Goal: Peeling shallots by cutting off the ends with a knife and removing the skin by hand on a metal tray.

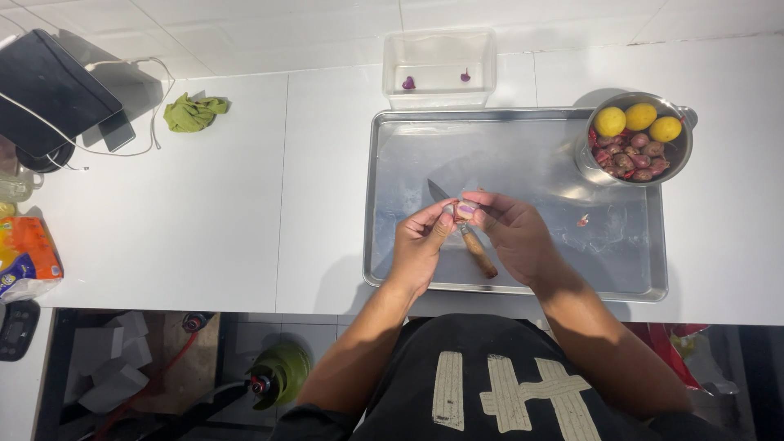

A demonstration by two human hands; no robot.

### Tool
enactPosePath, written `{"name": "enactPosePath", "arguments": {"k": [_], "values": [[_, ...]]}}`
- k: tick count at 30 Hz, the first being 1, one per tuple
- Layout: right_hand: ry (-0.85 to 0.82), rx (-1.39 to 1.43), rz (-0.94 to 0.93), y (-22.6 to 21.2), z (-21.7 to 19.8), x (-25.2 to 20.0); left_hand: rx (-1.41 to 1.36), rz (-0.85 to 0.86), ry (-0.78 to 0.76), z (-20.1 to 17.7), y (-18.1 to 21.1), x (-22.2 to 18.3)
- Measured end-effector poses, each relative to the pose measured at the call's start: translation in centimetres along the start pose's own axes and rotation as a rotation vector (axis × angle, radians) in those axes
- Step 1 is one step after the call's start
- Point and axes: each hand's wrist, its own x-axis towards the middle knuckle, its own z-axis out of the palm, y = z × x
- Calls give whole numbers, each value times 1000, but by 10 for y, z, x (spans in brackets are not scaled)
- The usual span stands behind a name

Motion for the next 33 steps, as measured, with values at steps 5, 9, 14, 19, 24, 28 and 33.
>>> {"name": "enactPosePath", "arguments": {"k": [5,9,14,19,24,28,33], "values": [[128,-261,-132,1,7,-9,17,47,27,-2,-2,-2],[233,-275,-167,3,19,-15,-11,67,28,-4,-6,-6],[218,-81,-53,4,13,-8,-183,10,2,-2,-3,-10],[92,155,151,-1,2,5,-419,-75,-29,0,3,-6],[-40,120,233,0,-18,22,-536,-203,-57,-8,-2,3],[-99,173,268,-7,-25,34,-568,-218,-71,-11,-6,16],[-147,177,303,-12,-29,50,-511,-196,-55,-11,-4,28]]}}
